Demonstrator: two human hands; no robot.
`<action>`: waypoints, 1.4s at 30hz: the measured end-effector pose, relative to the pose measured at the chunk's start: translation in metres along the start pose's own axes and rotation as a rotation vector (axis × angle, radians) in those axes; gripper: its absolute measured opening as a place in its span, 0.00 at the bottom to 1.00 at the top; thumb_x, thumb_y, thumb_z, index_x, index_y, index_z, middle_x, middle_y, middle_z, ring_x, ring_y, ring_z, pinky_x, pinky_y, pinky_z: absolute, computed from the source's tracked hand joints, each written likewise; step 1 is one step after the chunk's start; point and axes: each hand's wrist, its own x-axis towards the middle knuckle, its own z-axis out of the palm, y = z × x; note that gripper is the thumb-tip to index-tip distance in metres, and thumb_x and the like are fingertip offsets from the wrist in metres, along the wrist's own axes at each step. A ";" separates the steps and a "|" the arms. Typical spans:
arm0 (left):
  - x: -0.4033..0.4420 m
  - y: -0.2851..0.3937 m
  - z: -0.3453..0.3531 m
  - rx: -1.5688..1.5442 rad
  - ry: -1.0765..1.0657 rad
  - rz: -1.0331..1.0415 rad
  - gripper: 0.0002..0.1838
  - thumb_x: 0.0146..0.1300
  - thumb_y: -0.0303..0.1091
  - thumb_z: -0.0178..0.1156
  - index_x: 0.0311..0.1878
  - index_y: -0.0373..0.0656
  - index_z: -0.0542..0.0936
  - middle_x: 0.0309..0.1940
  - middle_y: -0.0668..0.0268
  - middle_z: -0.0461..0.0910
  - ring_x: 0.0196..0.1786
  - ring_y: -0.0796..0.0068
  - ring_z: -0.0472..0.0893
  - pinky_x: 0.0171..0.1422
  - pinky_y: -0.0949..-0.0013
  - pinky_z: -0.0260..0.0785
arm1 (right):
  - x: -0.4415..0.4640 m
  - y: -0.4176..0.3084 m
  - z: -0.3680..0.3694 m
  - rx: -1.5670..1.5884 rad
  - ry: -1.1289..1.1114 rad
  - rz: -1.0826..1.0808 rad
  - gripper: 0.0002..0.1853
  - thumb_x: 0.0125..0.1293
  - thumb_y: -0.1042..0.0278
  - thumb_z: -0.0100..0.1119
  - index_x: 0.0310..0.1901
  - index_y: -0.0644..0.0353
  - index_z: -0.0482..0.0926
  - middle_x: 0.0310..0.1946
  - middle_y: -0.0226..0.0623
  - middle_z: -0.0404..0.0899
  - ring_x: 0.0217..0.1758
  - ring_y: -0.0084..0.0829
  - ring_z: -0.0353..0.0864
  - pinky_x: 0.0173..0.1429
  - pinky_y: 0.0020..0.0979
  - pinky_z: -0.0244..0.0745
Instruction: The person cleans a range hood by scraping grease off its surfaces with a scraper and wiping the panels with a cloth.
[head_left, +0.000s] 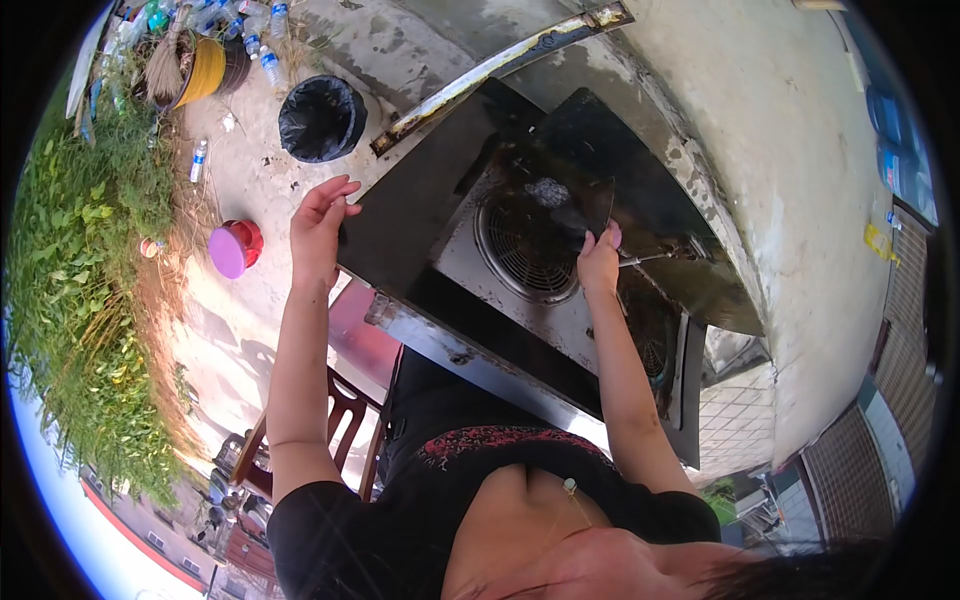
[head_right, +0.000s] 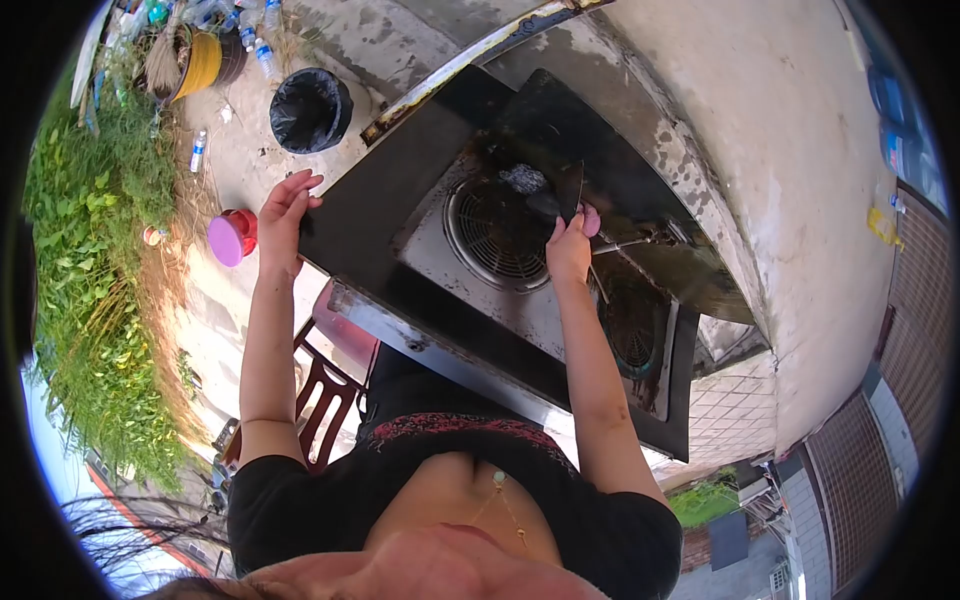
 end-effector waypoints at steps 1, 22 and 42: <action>0.000 0.001 0.000 -0.001 0.000 -0.002 0.14 0.61 0.22 0.45 0.50 0.35 0.71 0.44 0.63 0.76 0.36 0.81 0.74 0.46 0.79 0.66 | 0.000 0.000 0.002 -0.004 0.028 -0.029 0.24 0.63 0.64 0.43 0.59 0.63 0.53 0.40 0.59 0.73 0.40 0.56 0.74 0.45 0.46 0.69; 0.000 0.002 0.003 -0.017 0.008 -0.016 0.14 0.61 0.21 0.45 0.50 0.34 0.70 0.43 0.62 0.76 0.35 0.81 0.73 0.45 0.79 0.66 | 0.026 -0.004 0.039 -0.270 -0.075 -0.122 0.19 0.64 0.58 0.41 0.50 0.64 0.60 0.28 0.55 0.76 0.33 0.53 0.77 0.37 0.48 0.72; 0.012 -0.020 0.002 -0.144 0.145 0.164 0.13 0.59 0.20 0.46 0.48 0.31 0.71 0.41 0.59 0.77 0.39 0.77 0.76 0.47 0.78 0.68 | -0.034 -0.018 -0.128 -0.396 0.188 -0.630 0.20 0.58 0.71 0.50 0.54 0.60 0.68 0.23 0.48 0.75 0.25 0.46 0.77 0.29 0.41 0.73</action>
